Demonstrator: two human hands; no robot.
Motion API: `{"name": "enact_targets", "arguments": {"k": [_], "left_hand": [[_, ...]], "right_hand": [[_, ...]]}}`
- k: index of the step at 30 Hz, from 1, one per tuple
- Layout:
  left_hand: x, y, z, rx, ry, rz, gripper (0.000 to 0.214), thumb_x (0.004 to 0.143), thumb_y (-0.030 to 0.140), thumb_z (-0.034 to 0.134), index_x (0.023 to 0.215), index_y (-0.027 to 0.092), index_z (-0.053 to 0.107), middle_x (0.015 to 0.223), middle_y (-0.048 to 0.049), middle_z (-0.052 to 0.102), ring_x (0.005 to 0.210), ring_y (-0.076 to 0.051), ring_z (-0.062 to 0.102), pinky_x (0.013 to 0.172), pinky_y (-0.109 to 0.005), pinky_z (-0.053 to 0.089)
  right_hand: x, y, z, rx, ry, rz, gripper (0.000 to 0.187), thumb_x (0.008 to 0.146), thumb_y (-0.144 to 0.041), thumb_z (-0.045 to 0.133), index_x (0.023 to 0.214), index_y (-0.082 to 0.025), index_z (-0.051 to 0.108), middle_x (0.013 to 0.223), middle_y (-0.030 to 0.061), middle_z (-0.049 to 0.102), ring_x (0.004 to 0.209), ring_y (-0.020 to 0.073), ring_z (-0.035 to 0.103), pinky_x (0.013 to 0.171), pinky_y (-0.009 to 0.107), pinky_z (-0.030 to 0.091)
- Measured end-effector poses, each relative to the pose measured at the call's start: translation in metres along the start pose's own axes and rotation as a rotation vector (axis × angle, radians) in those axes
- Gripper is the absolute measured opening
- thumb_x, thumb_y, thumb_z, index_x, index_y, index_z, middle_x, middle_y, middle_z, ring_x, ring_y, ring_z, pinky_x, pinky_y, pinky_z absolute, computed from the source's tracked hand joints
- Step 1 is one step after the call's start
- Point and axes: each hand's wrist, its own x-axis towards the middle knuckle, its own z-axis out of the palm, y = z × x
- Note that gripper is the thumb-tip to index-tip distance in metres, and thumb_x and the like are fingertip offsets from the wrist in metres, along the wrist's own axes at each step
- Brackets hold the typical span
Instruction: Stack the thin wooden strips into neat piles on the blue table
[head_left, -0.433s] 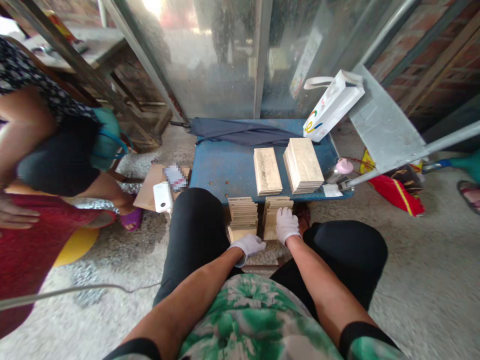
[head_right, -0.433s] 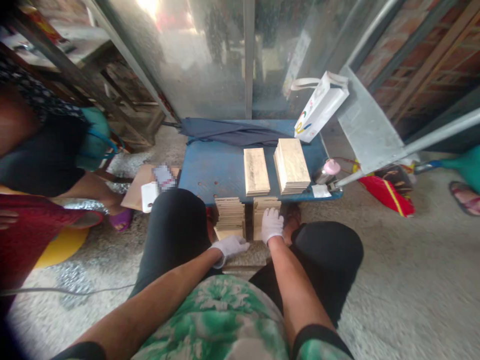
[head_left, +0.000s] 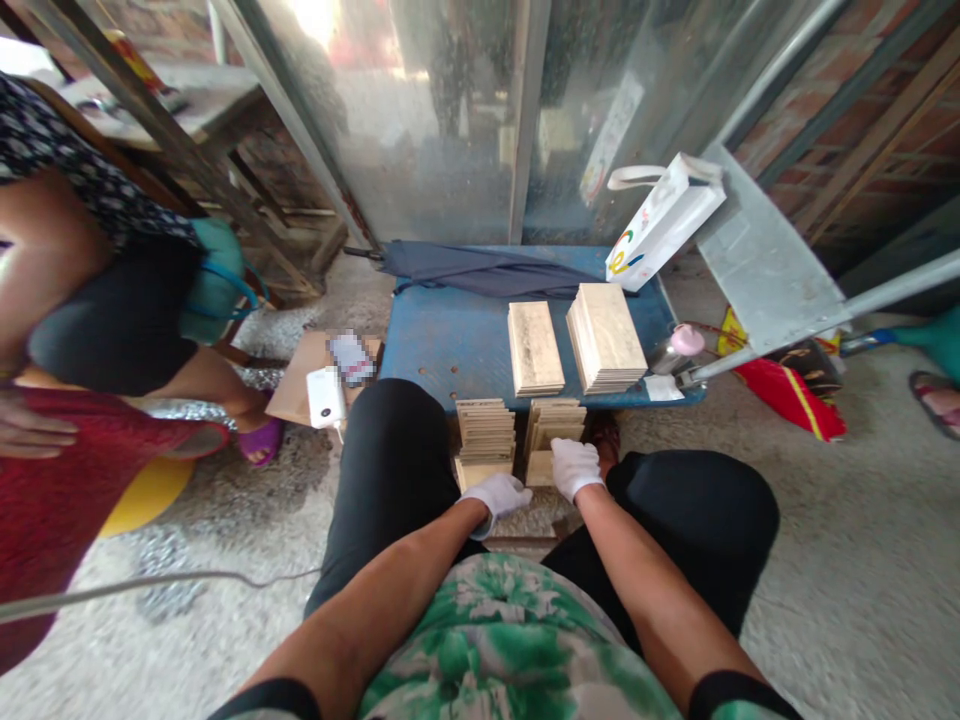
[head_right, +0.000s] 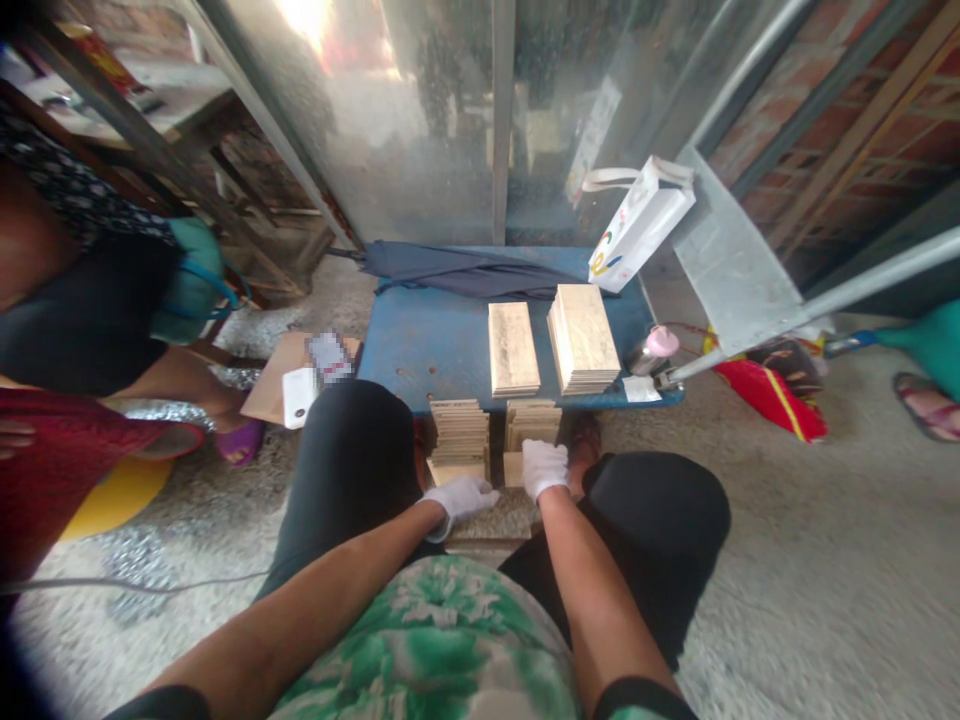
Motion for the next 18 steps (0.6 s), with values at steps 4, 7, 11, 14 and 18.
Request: {"name": "enact_targets", "arguments": {"k": [4,7,11,14,18], "left_hand": [[-0.001,0.001,0.001,-0.013,0.019,0.012,0.032,0.083,0.038,0.049,0.08,0.017,0.073,0.083,-0.0077,0.072,0.079,-0.021,0.065,0.071,-0.025,0.045],[-0.001,0.001,0.001,-0.029,0.031,0.016,0.031,0.083,0.037,0.049,0.074,0.018,0.072,0.076,-0.006,0.071,0.077,-0.02,0.065,0.07,-0.024,0.045],[0.0,-0.001,0.003,-0.054,0.054,0.011,0.029,0.081,0.035,0.05,0.071,0.018,0.071,0.072,-0.0052,0.07,0.075,-0.019,0.064,0.068,-0.024,0.045],[0.001,-0.003,0.005,-0.073,0.068,0.011,0.028,0.081,0.035,0.051,0.072,0.017,0.071,0.071,-0.0049,0.07,0.075,-0.019,0.064,0.068,-0.024,0.045],[0.005,-0.006,0.005,-0.104,0.107,0.028,0.027,0.081,0.034,0.052,0.084,0.015,0.071,0.081,-0.008,0.071,0.079,-0.021,0.065,0.072,-0.026,0.047]], "right_hand": [[-0.008,-0.005,-0.001,-0.03,-0.148,-0.037,0.023,0.092,-0.028,0.056,0.103,-0.011,0.064,0.101,0.0112,0.065,0.095,0.0209,0.063,0.082,0.037,0.051],[-0.01,-0.009,0.001,-0.069,-0.25,-0.072,0.025,0.09,-0.032,0.059,0.102,-0.011,0.064,0.103,0.0081,0.065,0.098,0.0191,0.063,0.087,0.039,0.052],[-0.01,-0.009,-0.004,-0.103,-0.313,-0.098,0.026,0.091,-0.034,0.058,0.104,-0.011,0.063,0.106,0.0085,0.064,0.099,0.0188,0.062,0.088,0.039,0.051],[-0.009,-0.003,-0.015,-0.097,-0.325,-0.135,0.029,0.092,-0.037,0.057,0.107,-0.013,0.061,0.108,0.0078,0.063,0.1,0.0184,0.061,0.088,0.038,0.051],[-0.012,0.008,-0.036,-0.072,-0.321,-0.188,0.032,0.09,-0.039,0.058,0.107,-0.013,0.064,0.106,0.0098,0.065,0.097,0.0186,0.063,0.085,0.035,0.05]]}}
